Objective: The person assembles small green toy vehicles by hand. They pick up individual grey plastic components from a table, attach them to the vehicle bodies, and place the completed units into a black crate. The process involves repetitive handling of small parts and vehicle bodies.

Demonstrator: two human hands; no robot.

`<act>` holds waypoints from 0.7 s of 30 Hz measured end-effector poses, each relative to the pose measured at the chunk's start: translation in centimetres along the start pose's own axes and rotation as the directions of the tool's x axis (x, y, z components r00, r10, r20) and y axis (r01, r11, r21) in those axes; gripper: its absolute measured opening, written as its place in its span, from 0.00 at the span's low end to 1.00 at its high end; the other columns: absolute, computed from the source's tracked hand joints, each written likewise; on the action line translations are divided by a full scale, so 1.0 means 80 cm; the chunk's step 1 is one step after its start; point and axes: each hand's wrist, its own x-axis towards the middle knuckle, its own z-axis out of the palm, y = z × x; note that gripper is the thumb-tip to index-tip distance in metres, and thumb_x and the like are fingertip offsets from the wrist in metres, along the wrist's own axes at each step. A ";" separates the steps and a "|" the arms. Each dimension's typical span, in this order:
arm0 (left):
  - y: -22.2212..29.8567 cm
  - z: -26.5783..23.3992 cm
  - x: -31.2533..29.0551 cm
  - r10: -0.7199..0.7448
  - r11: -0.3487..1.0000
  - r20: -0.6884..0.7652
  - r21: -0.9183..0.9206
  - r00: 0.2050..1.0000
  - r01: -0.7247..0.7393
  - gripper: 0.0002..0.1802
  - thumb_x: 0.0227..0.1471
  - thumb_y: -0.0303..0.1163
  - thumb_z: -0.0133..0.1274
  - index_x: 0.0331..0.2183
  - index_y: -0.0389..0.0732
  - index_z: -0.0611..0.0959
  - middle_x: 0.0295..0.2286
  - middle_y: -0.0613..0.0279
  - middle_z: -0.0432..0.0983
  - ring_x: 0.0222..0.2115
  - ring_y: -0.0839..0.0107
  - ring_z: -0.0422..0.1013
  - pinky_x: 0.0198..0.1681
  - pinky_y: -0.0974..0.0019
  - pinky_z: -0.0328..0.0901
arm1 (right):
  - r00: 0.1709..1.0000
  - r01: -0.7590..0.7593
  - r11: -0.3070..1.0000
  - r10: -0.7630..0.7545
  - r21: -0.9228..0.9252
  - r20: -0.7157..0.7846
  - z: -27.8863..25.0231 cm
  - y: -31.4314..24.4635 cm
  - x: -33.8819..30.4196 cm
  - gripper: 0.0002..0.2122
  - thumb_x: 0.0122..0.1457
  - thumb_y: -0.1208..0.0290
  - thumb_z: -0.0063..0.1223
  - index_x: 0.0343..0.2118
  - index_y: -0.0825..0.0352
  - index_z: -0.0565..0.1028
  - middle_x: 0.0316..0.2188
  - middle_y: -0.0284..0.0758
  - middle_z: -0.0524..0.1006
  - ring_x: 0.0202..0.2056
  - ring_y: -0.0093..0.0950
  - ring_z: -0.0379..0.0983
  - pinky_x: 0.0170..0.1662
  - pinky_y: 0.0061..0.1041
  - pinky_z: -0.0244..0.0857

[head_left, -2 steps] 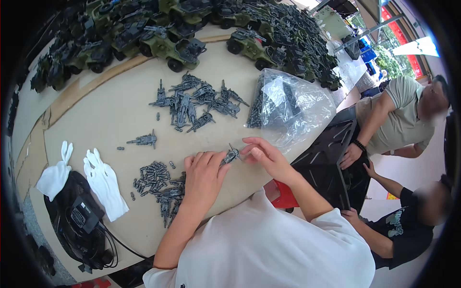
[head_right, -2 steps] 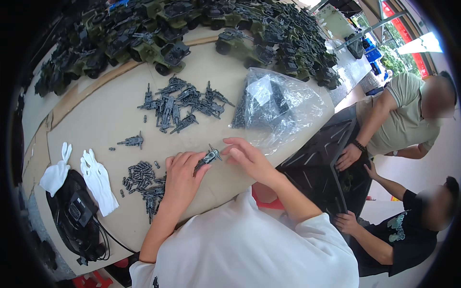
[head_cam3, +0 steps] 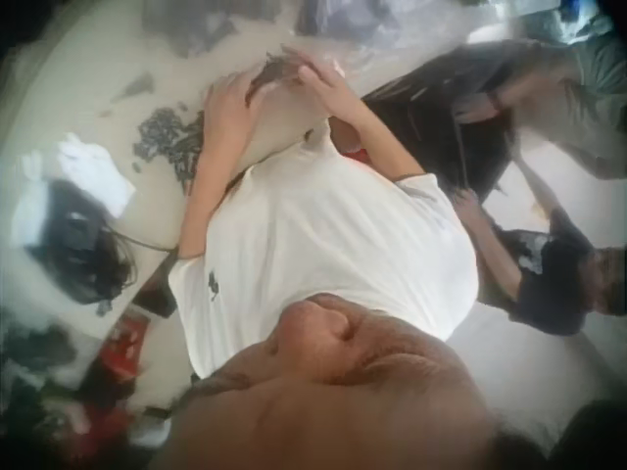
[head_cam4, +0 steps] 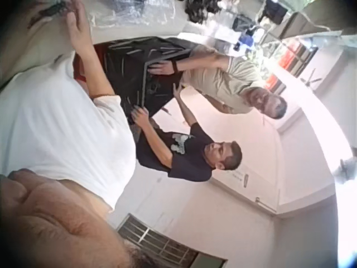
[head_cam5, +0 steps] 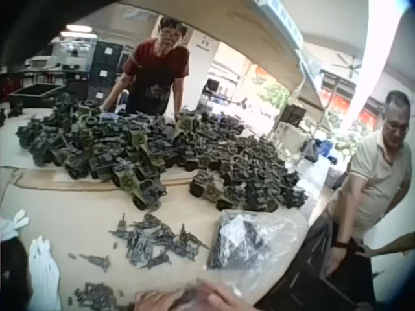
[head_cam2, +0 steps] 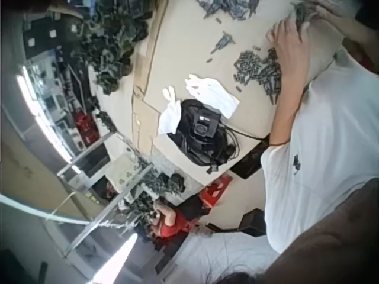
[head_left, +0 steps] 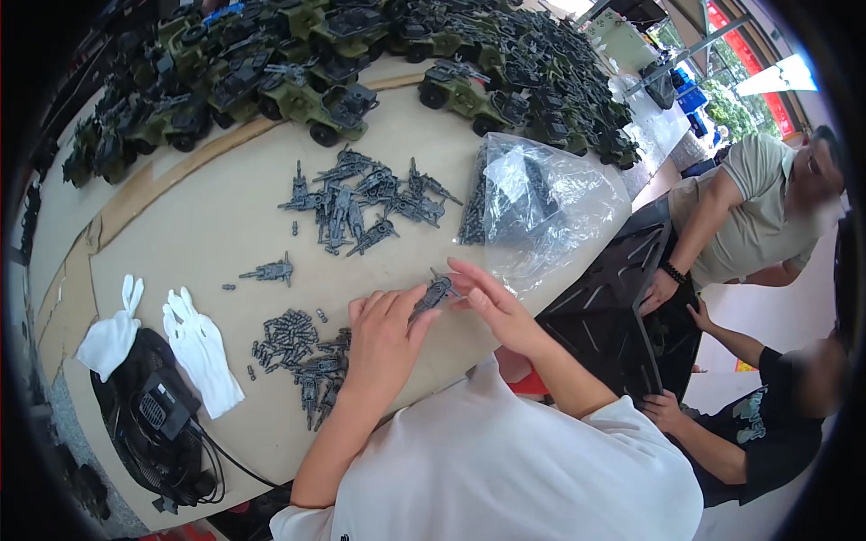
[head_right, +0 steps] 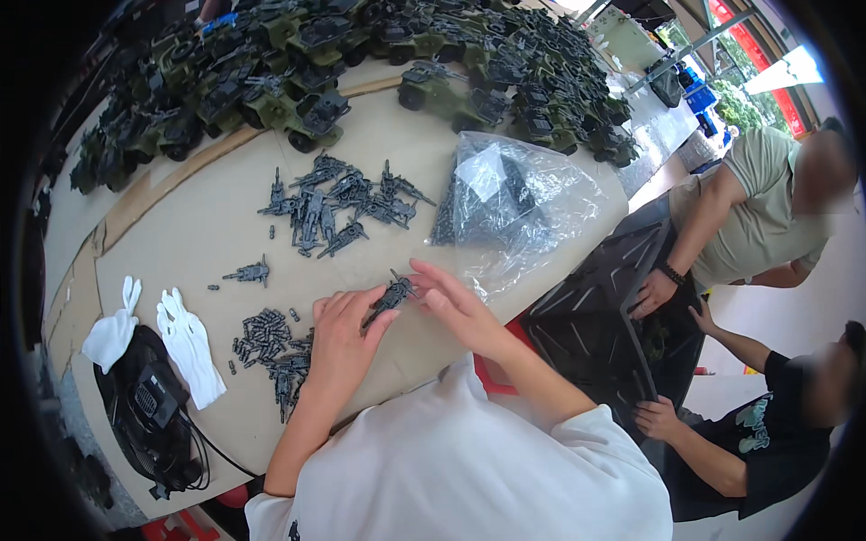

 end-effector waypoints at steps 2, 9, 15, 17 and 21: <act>0.017 -0.003 0.002 -0.160 0.969 0.067 -0.182 0.985 0.169 0.17 0.48 0.36 0.61 0.39 0.39 0.80 0.26 0.61 0.77 0.29 0.64 0.72 0.42 0.61 0.59 | 0.992 0.096 0.963 -0.113 0.253 0.051 0.016 0.007 0.006 0.30 0.67 0.52 0.37 0.65 0.66 0.50 0.64 0.42 0.55 0.60 0.31 0.59 0.60 0.34 0.55; 0.043 -0.011 0.012 -0.199 0.973 -0.007 -0.117 0.980 0.197 0.18 0.44 0.35 0.65 0.37 0.36 0.82 0.25 0.60 0.78 0.23 0.73 0.68 0.31 0.68 0.66 | 0.986 0.020 0.845 -0.104 0.535 0.128 0.028 -0.011 0.026 0.26 0.68 0.54 0.34 0.63 0.66 0.55 0.57 0.38 0.66 0.55 0.27 0.65 0.58 0.31 0.58; 0.014 -0.043 0.037 -0.265 0.944 0.047 -0.189 0.963 0.270 0.19 0.47 0.38 0.63 0.40 0.37 0.83 0.26 0.57 0.79 0.21 0.73 0.69 0.30 0.69 0.66 | 0.999 -0.027 0.683 0.052 0.730 -0.012 0.012 0.005 0.036 0.22 0.69 0.56 0.34 0.58 0.67 0.63 0.42 0.34 0.73 0.43 0.25 0.70 0.49 0.27 0.65; -0.004 -0.071 0.088 -0.326 0.936 -0.116 -0.180 0.938 0.303 0.14 0.50 0.29 0.60 0.40 0.35 0.82 0.24 0.65 0.76 0.24 0.82 0.67 0.30 0.75 0.65 | 0.999 0.009 0.740 0.024 0.673 -0.041 -0.009 0.011 0.032 0.21 0.69 0.56 0.34 0.57 0.67 0.64 0.41 0.34 0.73 0.42 0.24 0.70 0.48 0.27 0.65; -0.084 -0.088 0.198 -0.227 0.973 -0.237 -0.012 0.945 0.230 0.31 0.47 0.43 0.63 0.49 0.36 0.76 0.35 0.58 0.74 0.32 0.72 0.69 0.39 0.68 0.66 | 1.000 0.017 0.722 0.001 0.691 -0.026 -0.013 0.016 0.029 0.21 0.69 0.56 0.32 0.56 0.67 0.64 0.43 0.35 0.72 0.39 0.24 0.69 0.45 0.27 0.65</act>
